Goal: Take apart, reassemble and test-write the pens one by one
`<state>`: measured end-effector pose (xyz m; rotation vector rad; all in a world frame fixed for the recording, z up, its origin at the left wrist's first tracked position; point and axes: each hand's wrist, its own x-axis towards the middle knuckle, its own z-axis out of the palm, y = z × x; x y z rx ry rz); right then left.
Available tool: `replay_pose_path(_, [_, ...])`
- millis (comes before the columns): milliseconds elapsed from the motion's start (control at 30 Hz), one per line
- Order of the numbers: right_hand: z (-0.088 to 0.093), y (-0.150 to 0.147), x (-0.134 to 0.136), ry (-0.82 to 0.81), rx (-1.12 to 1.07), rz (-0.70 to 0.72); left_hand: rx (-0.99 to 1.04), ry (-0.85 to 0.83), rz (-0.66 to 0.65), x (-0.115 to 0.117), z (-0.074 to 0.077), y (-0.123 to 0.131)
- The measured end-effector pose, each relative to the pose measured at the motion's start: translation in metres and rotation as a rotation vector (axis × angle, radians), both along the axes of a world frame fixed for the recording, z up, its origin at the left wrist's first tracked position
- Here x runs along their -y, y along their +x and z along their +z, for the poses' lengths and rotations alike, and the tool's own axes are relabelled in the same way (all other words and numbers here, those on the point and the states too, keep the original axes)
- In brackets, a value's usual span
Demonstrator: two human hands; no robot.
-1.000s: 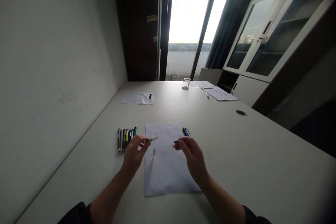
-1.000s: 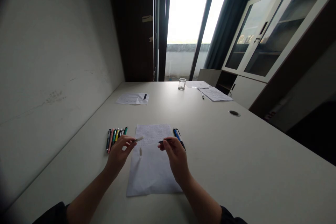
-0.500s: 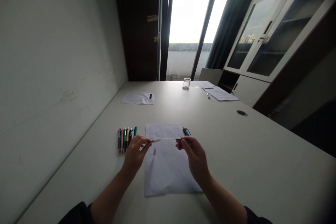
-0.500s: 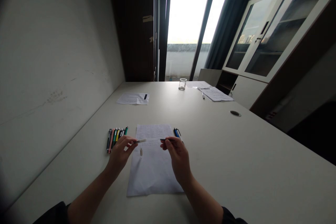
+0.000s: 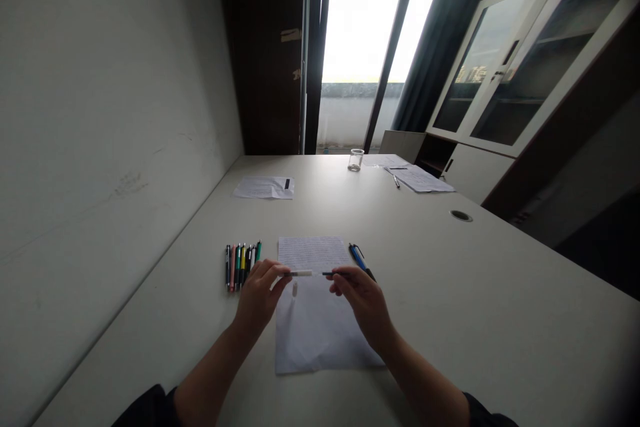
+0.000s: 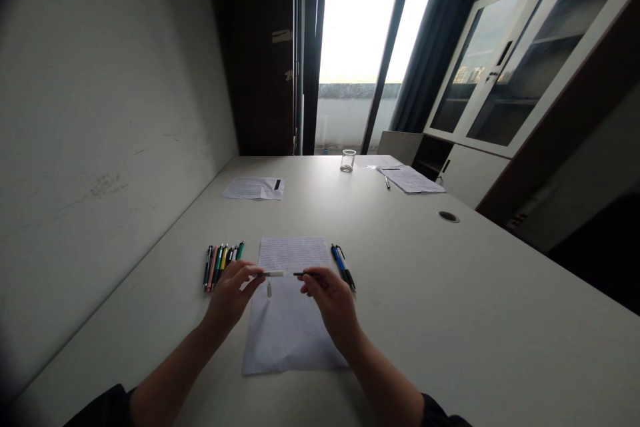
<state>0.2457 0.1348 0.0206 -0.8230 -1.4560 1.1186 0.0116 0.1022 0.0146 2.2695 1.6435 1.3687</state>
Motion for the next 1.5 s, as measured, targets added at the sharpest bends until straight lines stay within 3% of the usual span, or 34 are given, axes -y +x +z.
replay_pose_path(233, [-0.007, -0.001, -0.004, 0.015, 0.148, 0.019, -0.068, 0.049, -0.028, 0.002, 0.005, 0.003])
replay_pose_path(567, [-0.002, -0.002, -0.002, -0.020, -0.055, -0.027, -0.070, 0.063, 0.000, 0.002, 0.004, 0.002])
replay_pose_path(1500, [0.008, 0.000, 0.001, -0.081, -0.011, 0.116, -0.132, 0.102, -0.062, 0.003, 0.007, -0.001])
